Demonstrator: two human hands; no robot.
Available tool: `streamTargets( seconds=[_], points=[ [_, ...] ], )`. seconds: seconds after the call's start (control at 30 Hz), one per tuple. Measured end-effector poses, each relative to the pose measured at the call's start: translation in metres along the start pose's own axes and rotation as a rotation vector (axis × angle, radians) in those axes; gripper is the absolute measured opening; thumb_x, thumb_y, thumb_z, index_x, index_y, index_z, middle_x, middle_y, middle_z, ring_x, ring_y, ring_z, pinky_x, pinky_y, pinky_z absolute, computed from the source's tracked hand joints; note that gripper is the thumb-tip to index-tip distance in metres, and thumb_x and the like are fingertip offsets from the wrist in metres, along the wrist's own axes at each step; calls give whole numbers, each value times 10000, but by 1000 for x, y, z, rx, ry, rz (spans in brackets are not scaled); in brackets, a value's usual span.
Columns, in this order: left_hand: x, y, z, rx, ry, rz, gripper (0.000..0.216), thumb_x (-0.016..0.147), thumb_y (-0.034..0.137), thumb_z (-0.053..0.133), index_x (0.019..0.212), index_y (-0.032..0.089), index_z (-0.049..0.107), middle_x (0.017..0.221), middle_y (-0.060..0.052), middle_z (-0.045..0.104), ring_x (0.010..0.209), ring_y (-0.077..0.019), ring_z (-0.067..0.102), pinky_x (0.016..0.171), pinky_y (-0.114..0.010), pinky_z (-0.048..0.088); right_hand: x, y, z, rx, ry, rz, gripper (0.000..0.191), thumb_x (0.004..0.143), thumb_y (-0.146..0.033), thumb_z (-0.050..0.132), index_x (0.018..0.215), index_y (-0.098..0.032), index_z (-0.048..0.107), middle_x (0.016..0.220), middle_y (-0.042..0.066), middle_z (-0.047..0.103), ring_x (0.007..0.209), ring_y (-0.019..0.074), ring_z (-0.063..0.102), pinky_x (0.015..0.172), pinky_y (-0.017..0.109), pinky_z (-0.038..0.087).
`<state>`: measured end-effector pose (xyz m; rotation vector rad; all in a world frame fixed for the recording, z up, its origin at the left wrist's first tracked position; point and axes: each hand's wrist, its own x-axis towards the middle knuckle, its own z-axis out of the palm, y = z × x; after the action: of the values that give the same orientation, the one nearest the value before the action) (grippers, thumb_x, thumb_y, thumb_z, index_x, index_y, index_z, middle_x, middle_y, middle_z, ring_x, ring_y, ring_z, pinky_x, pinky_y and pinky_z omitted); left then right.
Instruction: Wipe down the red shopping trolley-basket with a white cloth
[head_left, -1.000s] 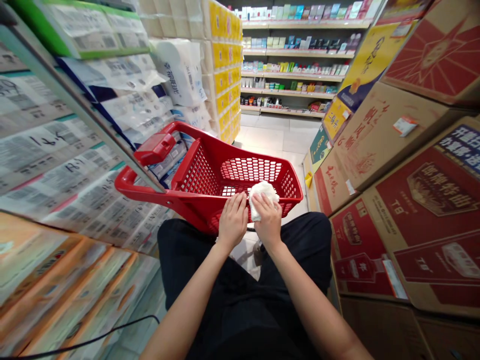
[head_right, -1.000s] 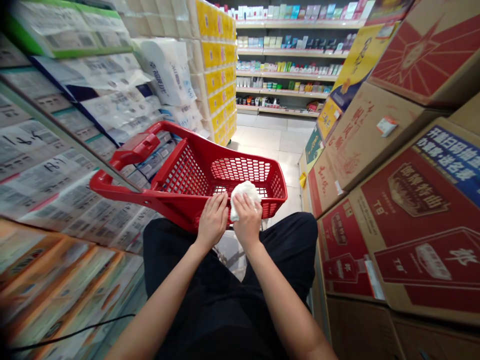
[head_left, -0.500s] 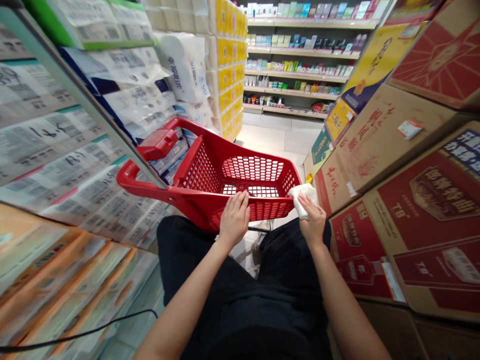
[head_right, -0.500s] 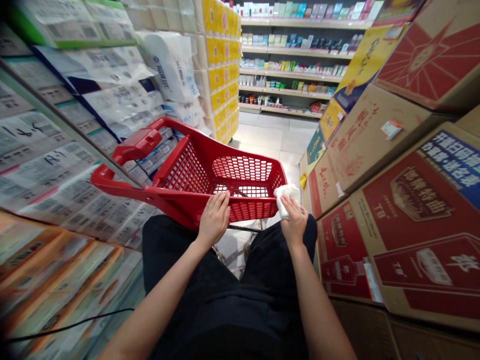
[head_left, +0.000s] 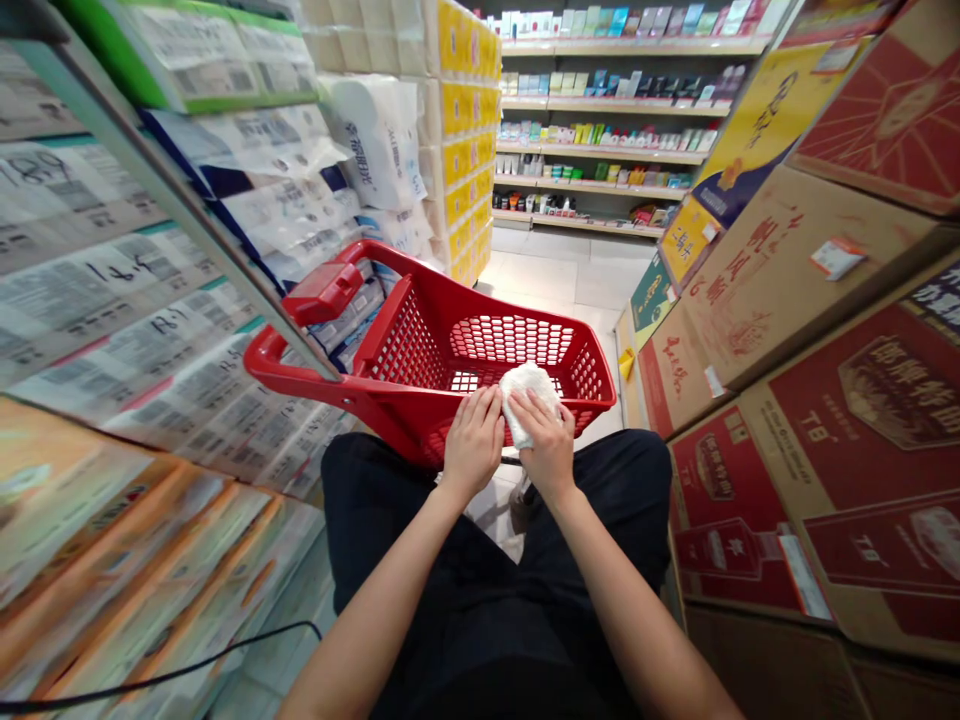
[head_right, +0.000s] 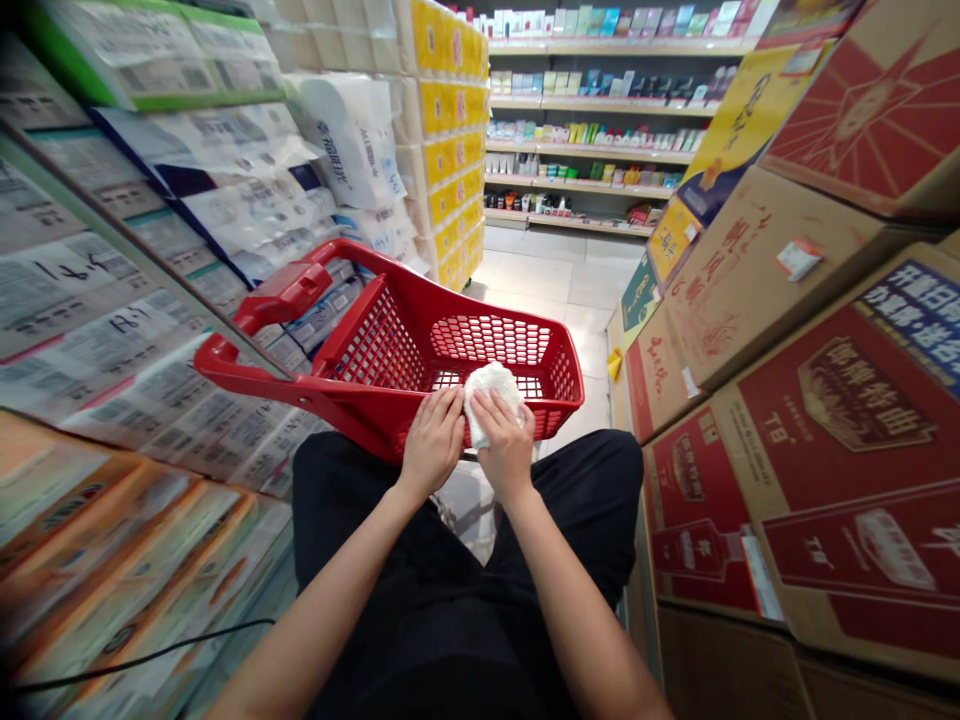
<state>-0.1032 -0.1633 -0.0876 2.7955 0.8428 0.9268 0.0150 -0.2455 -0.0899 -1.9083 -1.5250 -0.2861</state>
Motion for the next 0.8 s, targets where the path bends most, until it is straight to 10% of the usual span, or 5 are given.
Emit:
streamTargets(
  seconds=[0.37, 0.67, 0.8],
  points=[
    [0, 0, 2, -13, 8, 3, 490, 988, 248, 327, 1461, 127, 370, 1464, -106, 480, 1394, -238, 384, 1185, -452, 287, -37, 114, -40, -137, 134, 236, 595, 747, -62, 428, 1277, -283, 586, 1346, 36, 609, 1306, 213, 515, 1051, 447, 276],
    [0, -2, 2, -3, 8, 2, 472, 985, 227, 323, 1437, 116, 400, 1452, -117, 490, 1391, -239, 387, 1177, -455, 300, -2, -3, -2, -44, -16, 52, 666, 731, -27, 447, 1350, -258, 526, 1403, 32, 557, 1363, 200, 441, 1087, 434, 229],
    [0, 0, -1, 0, -6, 4, 468, 986, 223, 310, 1436, 133, 406, 1447, -106, 497, 1385, -234, 395, 1176, -456, 301, 0, -14, 2, 10, -20, 5, 638, 766, -42, 447, 1351, -285, 523, 1389, 11, 571, 1350, 190, 457, 1108, 424, 200]
  ],
)
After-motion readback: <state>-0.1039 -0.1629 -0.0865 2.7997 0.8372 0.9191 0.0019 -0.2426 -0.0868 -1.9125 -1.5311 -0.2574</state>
